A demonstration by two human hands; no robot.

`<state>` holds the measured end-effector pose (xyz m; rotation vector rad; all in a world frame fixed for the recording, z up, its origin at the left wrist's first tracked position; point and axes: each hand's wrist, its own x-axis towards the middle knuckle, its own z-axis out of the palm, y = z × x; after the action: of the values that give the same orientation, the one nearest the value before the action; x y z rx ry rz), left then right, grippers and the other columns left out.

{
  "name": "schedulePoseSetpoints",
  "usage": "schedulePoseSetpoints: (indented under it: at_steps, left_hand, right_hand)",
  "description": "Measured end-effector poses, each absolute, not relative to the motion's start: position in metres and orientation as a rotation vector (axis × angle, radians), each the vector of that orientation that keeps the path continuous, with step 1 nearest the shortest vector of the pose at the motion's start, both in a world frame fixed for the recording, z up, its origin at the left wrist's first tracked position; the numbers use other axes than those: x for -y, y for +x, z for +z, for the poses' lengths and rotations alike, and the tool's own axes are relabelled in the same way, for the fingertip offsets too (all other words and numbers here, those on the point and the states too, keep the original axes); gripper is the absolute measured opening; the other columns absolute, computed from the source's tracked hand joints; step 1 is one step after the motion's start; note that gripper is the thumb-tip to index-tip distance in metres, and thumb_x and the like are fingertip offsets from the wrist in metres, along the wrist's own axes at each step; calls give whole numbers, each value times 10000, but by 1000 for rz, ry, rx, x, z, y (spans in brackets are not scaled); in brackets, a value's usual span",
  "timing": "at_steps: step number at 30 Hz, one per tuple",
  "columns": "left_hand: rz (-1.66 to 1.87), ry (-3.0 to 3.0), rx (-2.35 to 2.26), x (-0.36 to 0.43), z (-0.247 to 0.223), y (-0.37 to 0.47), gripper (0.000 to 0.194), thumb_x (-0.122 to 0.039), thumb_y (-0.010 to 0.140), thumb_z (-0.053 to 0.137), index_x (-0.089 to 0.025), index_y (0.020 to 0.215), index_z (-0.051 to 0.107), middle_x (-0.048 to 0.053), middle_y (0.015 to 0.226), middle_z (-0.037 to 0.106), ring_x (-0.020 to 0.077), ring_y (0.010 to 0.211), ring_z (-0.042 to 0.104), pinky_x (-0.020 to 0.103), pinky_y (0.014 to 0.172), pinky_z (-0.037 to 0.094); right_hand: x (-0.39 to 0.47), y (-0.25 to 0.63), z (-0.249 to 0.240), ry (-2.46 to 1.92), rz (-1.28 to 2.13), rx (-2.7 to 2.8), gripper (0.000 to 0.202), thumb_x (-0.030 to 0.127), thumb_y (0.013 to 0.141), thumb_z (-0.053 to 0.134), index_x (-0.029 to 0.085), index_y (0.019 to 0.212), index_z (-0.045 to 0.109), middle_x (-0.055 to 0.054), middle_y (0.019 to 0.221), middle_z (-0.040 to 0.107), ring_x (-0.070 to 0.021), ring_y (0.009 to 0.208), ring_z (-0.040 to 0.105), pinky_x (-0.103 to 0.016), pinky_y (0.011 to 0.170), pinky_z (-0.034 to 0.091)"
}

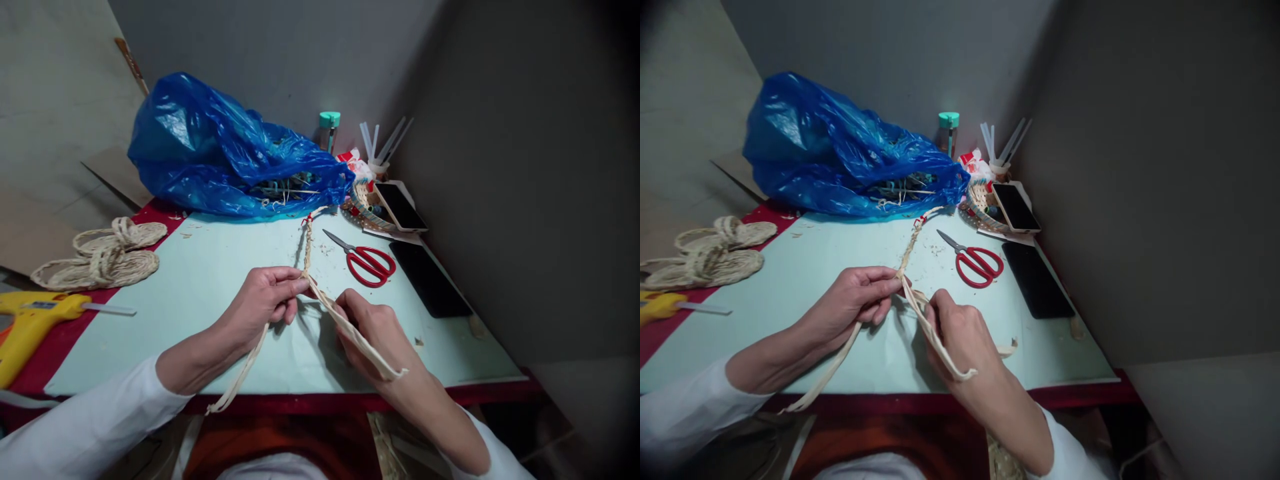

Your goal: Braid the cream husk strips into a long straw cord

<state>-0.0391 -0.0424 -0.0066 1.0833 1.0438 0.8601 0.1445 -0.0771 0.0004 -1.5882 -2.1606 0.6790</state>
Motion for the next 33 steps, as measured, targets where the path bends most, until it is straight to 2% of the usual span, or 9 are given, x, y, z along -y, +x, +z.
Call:
schedulePoseSetpoints:
  at_steps: [4, 8, 11, 16, 20, 23, 27, 31, 33]
  left_hand:
    - [889, 1109, -1057, 42, -9, -38, 193, -301, 808, 628, -126, 741, 675, -44, 392, 438, 18, 367, 290, 177, 392, 142]
    - [913, 1090, -1064, 42, -11, -37, 176, -282, 780, 654, -117, 723, 676, -10, 566, 562, 0, 381, 307, 187, 394, 148]
    - [913, 1051, -1035, 42, -11, -37, 160, -262, 763, 668, -113, 704, 666, -2, 624, 585, -9, 381, 301, 190, 392, 122]
    - [895, 1021, -1018, 41, -10, -39, 166, -251, 742, 687, -104, 673, 654, -35, 505, 484, 1, 378, 316, 180, 398, 132]
    - [842, 952, -956, 41, -9, -42, 160, -247, 740, 683, -88, 759, 680, 15, 604, 577, -8, 393, 286, 177, 389, 98]
    - [813, 930, -880, 41, -7, -43, 164, -235, 760, 657, -84, 815, 691, 36, 680, 617, -19, 395, 235, 178, 382, 74]
    - [797, 959, -875, 43, -6, -44, 148, -233, 749, 670, -93, 797, 681, 39, 714, 630, -2, 439, 343, 157, 398, 161]
    - [856, 946, -881, 44, -1, -44, 149, -229, 722, 697, -100, 792, 670, 28, 705, 630, 23, 480, 421, 153, 428, 239]
    - [881, 960, -902, 44, 2, -44, 149, -225, 710, 707, -94, 769, 668, 23, 685, 621, 25, 478, 417, 155, 426, 242]
  right_hand:
    - [78, 149, 1, -1605, 535, 2341, 170, 264, 909, 391, 184, 834, 521, -29, 603, 592, -143, 450, 448, -260, 482, 259]
    - [80, 151, 0, -1363, 126, 2319, 201, 281, 898, 478, 143, 1024, 552, -73, 769, 617, -191, 669, 541, -290, 604, 360]
    - [84, 147, 2, -1056, 58, 2289, 247, 159, 910, 461, 149, 1146, 535, -65, 820, 608, -172, 733, 518, -299, 676, 383]
    - [88, 133, 5, -778, -170, 2304, 201, 78, 889, 471, 131, 1029, 606, -70, 829, 629, -163, 742, 490, -324, 665, 367]
    - [87, 120, 2, -614, -297, 2389, 176, 58, 883, 462, 92, 933, 627, -66, 752, 623, -157, 695, 484, -327, 638, 379]
    - [88, 114, -4, -566, -315, 2423, 215, 33, 881, 429, 109, 812, 619, -65, 717, 599, -159, 690, 489, -339, 698, 419]
    - [89, 114, -9, -585, -284, 2527, 232, 39, 886, 412, 122, 775, 598, -62, 715, 577, -174, 722, 508, -360, 788, 438]
    - [79, 124, 2, -839, 41, 2378, 256, 99, 900, 394, 130, 1114, 531, -120, 995, 620, -206, 912, 553, -359, 804, 452]
    - [72, 127, 10, -1105, 245, 2160, 297, 185, 900, 441, 142, 1192, 475, -140, 1096, 594, -210, 950, 561, -361, 811, 451]
